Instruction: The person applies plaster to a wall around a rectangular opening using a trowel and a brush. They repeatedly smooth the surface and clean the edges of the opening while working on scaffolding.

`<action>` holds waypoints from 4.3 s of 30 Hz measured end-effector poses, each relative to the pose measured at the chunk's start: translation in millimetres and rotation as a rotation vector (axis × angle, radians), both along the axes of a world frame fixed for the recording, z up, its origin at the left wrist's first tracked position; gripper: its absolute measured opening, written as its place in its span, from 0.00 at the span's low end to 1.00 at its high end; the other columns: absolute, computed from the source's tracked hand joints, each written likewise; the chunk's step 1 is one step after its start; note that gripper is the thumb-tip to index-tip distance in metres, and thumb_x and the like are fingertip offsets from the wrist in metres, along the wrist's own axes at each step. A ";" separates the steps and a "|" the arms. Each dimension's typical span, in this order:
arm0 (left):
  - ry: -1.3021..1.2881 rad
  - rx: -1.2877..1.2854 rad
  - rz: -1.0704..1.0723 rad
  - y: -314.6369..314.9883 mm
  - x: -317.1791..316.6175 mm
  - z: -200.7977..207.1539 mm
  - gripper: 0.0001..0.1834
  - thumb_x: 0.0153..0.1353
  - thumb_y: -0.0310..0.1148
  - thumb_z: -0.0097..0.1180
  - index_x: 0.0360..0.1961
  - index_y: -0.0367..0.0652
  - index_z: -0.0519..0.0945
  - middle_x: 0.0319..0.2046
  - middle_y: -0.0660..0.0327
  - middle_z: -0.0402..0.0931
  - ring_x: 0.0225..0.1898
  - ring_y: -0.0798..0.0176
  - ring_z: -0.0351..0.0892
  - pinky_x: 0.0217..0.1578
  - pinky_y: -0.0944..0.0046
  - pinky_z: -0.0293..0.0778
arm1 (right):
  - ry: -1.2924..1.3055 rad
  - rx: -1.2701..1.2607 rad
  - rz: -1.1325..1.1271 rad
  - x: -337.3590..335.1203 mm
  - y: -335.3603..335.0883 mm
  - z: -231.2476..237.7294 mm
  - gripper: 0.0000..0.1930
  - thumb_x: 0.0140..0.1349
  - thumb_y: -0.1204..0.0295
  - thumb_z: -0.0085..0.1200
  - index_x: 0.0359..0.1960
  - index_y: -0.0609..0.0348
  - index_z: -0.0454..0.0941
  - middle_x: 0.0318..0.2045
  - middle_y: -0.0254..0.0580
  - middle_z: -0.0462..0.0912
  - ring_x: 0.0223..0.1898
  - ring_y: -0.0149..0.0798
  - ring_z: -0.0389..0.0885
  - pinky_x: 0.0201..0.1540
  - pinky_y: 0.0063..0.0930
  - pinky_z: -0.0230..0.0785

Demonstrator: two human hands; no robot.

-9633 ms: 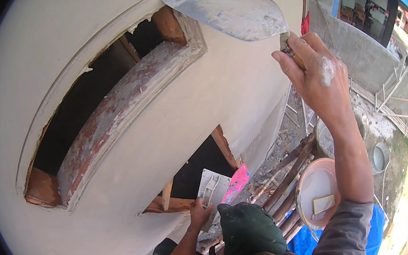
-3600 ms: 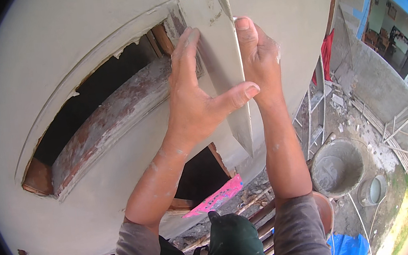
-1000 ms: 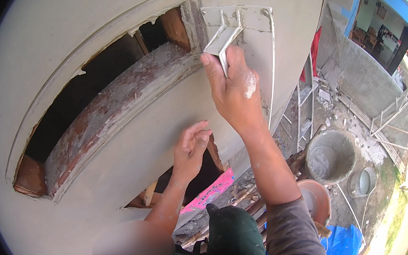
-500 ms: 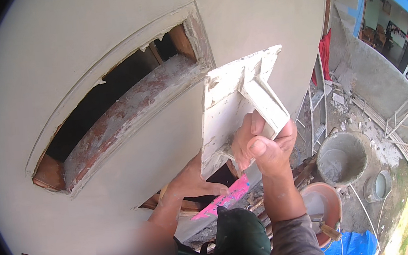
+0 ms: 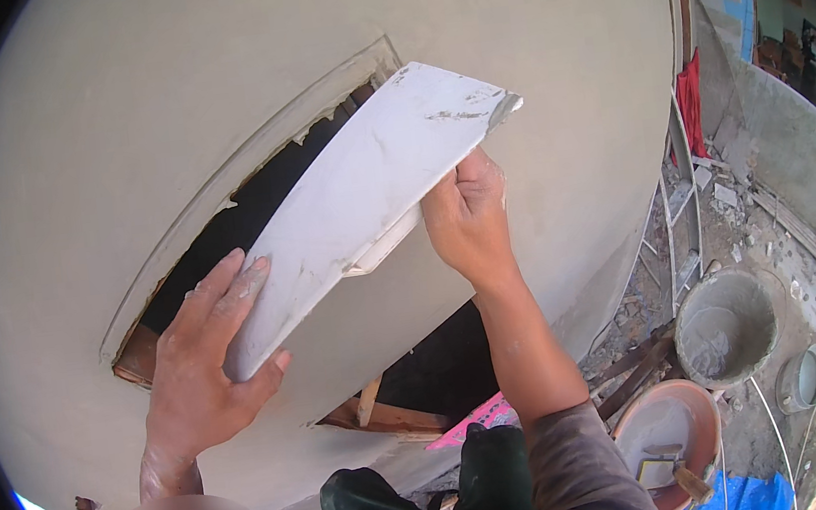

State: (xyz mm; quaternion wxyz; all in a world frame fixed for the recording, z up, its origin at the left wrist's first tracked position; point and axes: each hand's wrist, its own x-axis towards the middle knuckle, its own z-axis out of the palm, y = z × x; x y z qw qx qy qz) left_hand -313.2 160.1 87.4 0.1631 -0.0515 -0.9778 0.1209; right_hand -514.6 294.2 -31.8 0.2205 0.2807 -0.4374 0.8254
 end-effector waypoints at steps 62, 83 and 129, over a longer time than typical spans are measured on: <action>0.314 -0.353 -0.083 8.5 -8.8 27.2 0.28 0.45 0.21 0.62 0.52 0.42 0.78 0.40 0.52 0.81 0.35 0.57 0.83 0.29 0.63 0.74 | -0.059 0.038 -0.049 -9.5 -16.5 47.7 0.23 0.73 0.55 0.37 0.34 0.64 0.74 0.20 0.35 0.75 0.19 0.25 0.72 0.18 0.19 0.66; 0.304 -0.370 -0.075 8.1 -4.6 29.4 0.28 0.43 0.20 0.62 0.51 0.42 0.78 0.40 0.51 0.81 0.35 0.56 0.83 0.29 0.61 0.74 | -0.036 0.013 -0.059 -7.1 -16.6 43.7 0.21 0.73 0.58 0.37 0.34 0.63 0.74 0.19 0.32 0.73 0.19 0.23 0.69 0.19 0.19 0.64; 0.263 -0.198 -0.159 -26.8 6.3 50.8 0.27 0.42 0.17 0.60 0.48 0.37 0.78 0.39 0.51 0.81 0.27 0.54 0.78 0.26 0.60 0.72 | -0.159 0.091 0.018 22.0 -32.6 63.9 0.24 0.71 0.53 0.42 0.38 0.66 0.76 0.16 0.30 0.70 0.16 0.23 0.69 0.17 0.19 0.64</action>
